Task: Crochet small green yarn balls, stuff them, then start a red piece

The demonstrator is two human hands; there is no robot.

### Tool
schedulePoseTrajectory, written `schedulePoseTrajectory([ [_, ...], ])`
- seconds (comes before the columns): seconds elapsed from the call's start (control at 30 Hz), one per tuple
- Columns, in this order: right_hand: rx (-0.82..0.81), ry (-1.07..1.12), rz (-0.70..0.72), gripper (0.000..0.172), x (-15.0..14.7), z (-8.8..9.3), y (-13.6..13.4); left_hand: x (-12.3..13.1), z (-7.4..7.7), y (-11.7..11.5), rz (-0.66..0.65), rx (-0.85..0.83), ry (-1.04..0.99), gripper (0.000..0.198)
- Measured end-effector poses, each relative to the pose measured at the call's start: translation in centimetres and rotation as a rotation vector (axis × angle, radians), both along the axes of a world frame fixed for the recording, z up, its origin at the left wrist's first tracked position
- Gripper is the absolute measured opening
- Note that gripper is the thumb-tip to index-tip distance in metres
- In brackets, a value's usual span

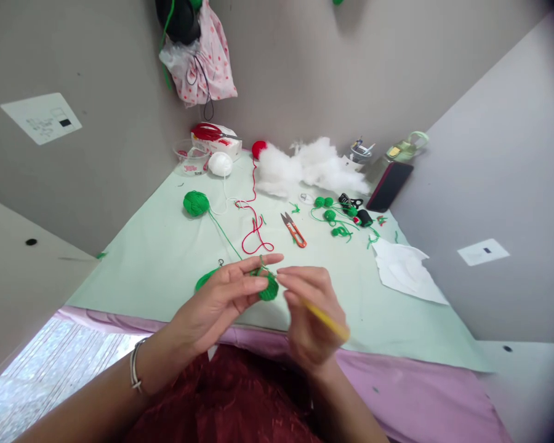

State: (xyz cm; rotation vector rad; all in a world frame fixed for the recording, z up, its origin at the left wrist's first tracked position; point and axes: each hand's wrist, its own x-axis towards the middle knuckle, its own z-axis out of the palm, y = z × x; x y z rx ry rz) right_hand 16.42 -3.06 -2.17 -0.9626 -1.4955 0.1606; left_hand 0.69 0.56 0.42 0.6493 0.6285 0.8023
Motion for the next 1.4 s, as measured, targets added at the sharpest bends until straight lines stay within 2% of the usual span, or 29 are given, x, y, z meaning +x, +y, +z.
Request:
schedulePoseTrajectory([
  [0.13, -0.203, 0.406, 0.190, 0.019, 0.2, 0.8, 0.4, -0.2, 0.1, 0.2, 0.030, 0.047, 0.008, 0.040],
  [0.2, -0.246, 0.449, 0.275, 0.016, 0.1, 0.8, 0.6, -0.2, 0.1, -0.1, 0.043, 0.119, 0.066, 0.044],
  [0.3, -0.304, 0.452, 0.290, 0.014, 0.0, 0.5, 0.7, -0.2, 0.0, -0.5, 0.023, 0.245, 0.162, 0.049],
  [0.4, -0.349, 0.551, 0.315, 0.014, 0.3, 0.4, 0.8, -0.6, 0.1, -0.6, -0.047, 0.343, 0.255, 0.050],
  [0.6, -0.412, 0.707, 0.459, 0.016, 0.7, 0.8, 1.2, -0.9, 0.1, -0.4, -0.017, 0.407, 0.302, 0.046],
  [0.83, -0.375, 0.584, 0.401, 0.022, 0.9, 1.1, 0.8, -1.1, 0.1, -0.6, 0.028, 0.467, 0.375, 0.045],
  [1.0, -0.335, 0.441, 0.373, 0.020, 1.3, 1.2, 0.1, -1.2, 0.3, -0.6, 0.045, 0.490, 0.423, 0.044],
  [1.4, -0.112, 0.014, 0.252, 0.024, 1.5, 1.3, -1.1, -1.0, 0.3, -0.9, 0.136, 0.574, 0.530, 0.044],
])
